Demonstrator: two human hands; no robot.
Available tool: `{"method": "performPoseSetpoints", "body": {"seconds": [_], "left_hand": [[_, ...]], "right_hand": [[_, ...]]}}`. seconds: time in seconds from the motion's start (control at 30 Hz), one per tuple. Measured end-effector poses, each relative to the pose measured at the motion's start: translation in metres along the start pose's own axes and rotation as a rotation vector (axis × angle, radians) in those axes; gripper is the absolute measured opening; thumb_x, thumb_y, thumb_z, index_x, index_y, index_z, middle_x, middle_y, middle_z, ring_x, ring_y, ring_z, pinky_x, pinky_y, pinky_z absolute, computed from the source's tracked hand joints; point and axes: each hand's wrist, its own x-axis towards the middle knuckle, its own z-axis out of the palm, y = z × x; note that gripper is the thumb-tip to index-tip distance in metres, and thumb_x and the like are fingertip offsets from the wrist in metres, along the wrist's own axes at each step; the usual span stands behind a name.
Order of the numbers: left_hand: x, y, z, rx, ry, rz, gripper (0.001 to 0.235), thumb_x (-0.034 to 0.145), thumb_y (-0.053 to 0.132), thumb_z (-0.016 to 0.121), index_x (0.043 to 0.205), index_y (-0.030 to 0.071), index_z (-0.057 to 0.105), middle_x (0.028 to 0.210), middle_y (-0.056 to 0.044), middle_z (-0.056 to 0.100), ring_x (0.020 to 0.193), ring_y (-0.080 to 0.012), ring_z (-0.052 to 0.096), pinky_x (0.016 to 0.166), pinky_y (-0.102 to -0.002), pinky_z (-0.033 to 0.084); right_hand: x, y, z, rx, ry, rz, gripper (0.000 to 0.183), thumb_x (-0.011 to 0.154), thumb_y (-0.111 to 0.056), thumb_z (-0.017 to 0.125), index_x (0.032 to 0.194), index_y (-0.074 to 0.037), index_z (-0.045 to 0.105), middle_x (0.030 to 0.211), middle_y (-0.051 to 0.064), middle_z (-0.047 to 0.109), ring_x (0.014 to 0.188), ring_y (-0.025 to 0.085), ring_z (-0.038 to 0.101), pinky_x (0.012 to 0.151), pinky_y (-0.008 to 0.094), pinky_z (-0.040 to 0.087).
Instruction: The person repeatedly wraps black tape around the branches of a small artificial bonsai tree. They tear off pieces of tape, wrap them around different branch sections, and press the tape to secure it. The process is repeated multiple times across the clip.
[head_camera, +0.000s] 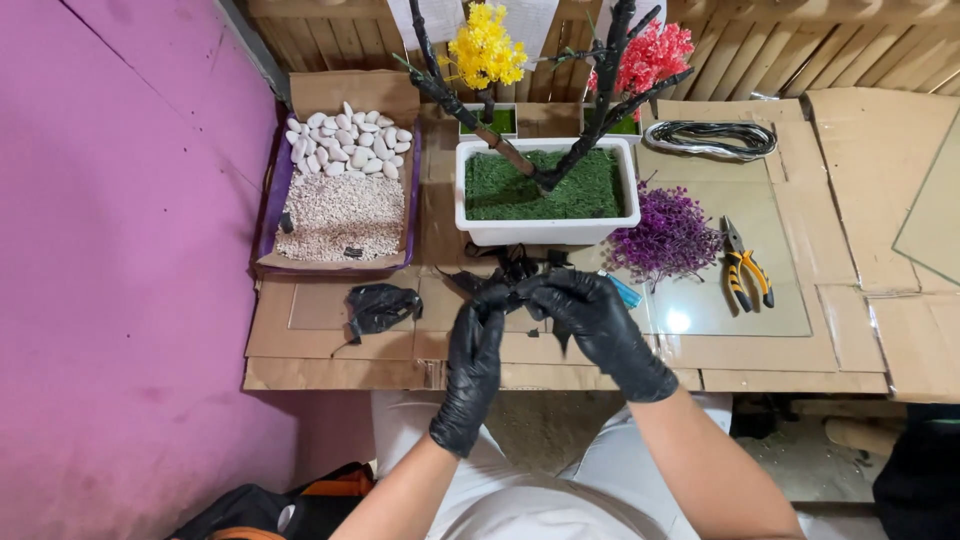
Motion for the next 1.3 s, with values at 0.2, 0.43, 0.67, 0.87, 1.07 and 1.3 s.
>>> {"method": "performPoseSetpoints", "body": {"seconds": [0.2, 0.43, 0.67, 0.87, 1.07, 1.3], "left_hand": [[0.015, 0.087, 0.008, -0.045, -0.095, 0.29, 0.03, 0.102, 0.026, 0.061, 0.128, 0.012, 0.067, 0.121, -0.015, 0.072, 0.124, -0.03, 0.063, 0.105, -0.044, 0.052], [0.038, 0.07, 0.022, -0.089, -0.282, 0.355, 0.026, 0.085, 0.016, 0.085, 0.109, 0.012, 0.077, 0.101, -0.01, 0.076, 0.097, -0.0248, 0.073, 0.091, -0.038, 0.059], [0.049, 0.075, 0.012, -0.407, -0.2, -0.002, 0.014, 0.093, 0.004, 0.073, 0.107, 0.006, 0.072, 0.097, -0.01, 0.074, 0.085, -0.016, 0.071, 0.075, -0.04, 0.068], [0.069, 0.079, 0.006, -0.336, -0.211, -0.009, 0.025, 0.093, 0.009, 0.074, 0.118, 0.01, 0.074, 0.097, -0.009, 0.068, 0.092, -0.0155, 0.07, 0.073, -0.046, 0.069], [0.083, 0.086, 0.005, -0.324, -0.198, 0.161, 0.013, 0.092, 0.006, 0.074, 0.105, 0.008, 0.077, 0.095, -0.012, 0.077, 0.096, -0.0171, 0.072, 0.086, -0.041, 0.064], [0.116, 0.093, 0.015, -0.381, -0.083, 0.258, 0.014, 0.096, 0.01, 0.072, 0.109, 0.011, 0.074, 0.107, -0.009, 0.076, 0.109, -0.0152, 0.066, 0.103, -0.039, 0.052]], "right_hand": [[0.009, -0.058, 0.005, -0.336, -0.327, 0.019, 0.011, 0.091, -0.007, 0.073, 0.086, -0.001, 0.08, 0.067, 0.012, 0.073, 0.06, 0.017, 0.068, 0.059, 0.026, 0.052], [0.021, -0.06, -0.012, -0.608, -0.552, 0.107, 0.009, 0.087, -0.015, 0.078, 0.089, -0.01, 0.085, 0.073, 0.01, 0.08, 0.065, 0.019, 0.074, 0.059, 0.03, 0.057], [0.022, -0.081, 0.004, -0.582, -0.509, 0.063, 0.013, 0.089, -0.008, 0.074, 0.097, -0.006, 0.083, 0.074, 0.01, 0.08, 0.069, 0.018, 0.075, 0.068, 0.031, 0.061], [0.035, -0.07, 0.002, -0.564, -0.356, -0.104, 0.011, 0.091, -0.005, 0.073, 0.1, -0.002, 0.078, 0.078, 0.011, 0.077, 0.075, 0.019, 0.075, 0.077, 0.033, 0.061], [0.037, -0.096, 0.031, -0.689, -0.204, -0.327, 0.01, 0.084, -0.006, 0.084, 0.093, -0.006, 0.078, 0.079, 0.012, 0.073, 0.076, 0.019, 0.07, 0.073, 0.033, 0.056], [0.082, -0.08, 0.038, -0.623, -0.103, -0.394, 0.008, 0.093, -0.006, 0.079, 0.1, -0.006, 0.077, 0.086, 0.01, 0.072, 0.084, 0.016, 0.067, 0.079, 0.033, 0.056]]}}
